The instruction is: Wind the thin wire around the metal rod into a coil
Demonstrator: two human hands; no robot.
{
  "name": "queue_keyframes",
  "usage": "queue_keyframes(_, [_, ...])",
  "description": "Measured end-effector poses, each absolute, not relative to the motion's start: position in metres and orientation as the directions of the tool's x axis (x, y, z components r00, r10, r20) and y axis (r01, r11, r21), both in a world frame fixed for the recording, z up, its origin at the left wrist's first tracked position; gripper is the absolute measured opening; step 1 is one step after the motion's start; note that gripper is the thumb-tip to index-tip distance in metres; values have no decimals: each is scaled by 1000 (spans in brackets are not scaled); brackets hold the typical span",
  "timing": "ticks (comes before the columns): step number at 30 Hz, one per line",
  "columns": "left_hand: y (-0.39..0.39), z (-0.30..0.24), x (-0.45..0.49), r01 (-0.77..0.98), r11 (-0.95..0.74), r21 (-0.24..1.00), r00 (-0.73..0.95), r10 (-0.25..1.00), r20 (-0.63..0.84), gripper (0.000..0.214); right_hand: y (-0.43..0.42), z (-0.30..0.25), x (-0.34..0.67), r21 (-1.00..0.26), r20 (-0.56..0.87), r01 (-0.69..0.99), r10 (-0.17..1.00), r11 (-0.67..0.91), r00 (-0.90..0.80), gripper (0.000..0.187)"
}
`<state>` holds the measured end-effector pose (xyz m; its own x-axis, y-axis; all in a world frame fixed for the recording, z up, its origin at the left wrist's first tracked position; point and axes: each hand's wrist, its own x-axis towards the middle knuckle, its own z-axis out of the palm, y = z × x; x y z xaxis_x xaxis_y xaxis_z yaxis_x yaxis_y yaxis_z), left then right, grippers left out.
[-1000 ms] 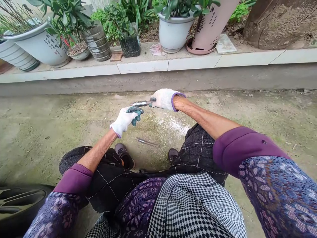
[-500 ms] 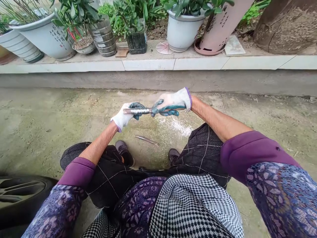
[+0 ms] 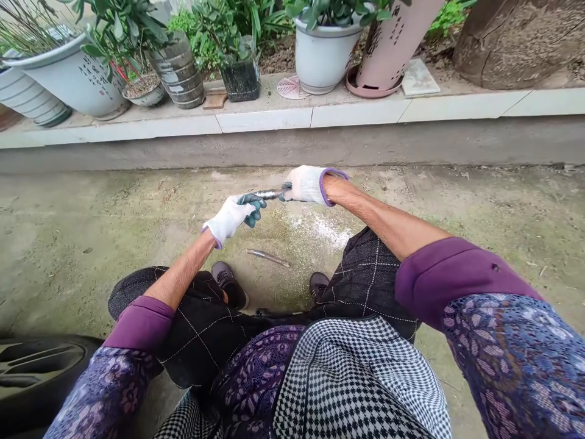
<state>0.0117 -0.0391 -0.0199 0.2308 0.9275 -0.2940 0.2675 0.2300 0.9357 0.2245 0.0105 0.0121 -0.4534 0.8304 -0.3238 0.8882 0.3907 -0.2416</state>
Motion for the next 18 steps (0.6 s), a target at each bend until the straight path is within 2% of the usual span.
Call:
queue_keyframes(7, [-40,-21,11,219,221,950,270,922,-277,14,12,12,216,-261,-252,875,846,408,-470,40])
queue_keyframes(12, [-40,-14,2,190,157,969,256,945,-204,14,11,18,206,-306,-225,874,863,379,-453,39])
queue_keyframes(14, [-40,-15,-2,177,151,973,264,945,-195,14,10,21,205,-379,-230,864,871,331,-435,38])
queue_keyframes(18, [-35,-25,-6,146,175,974,266,941,-209,18,5,27,211,-649,-344,753,839,112,-421,41])
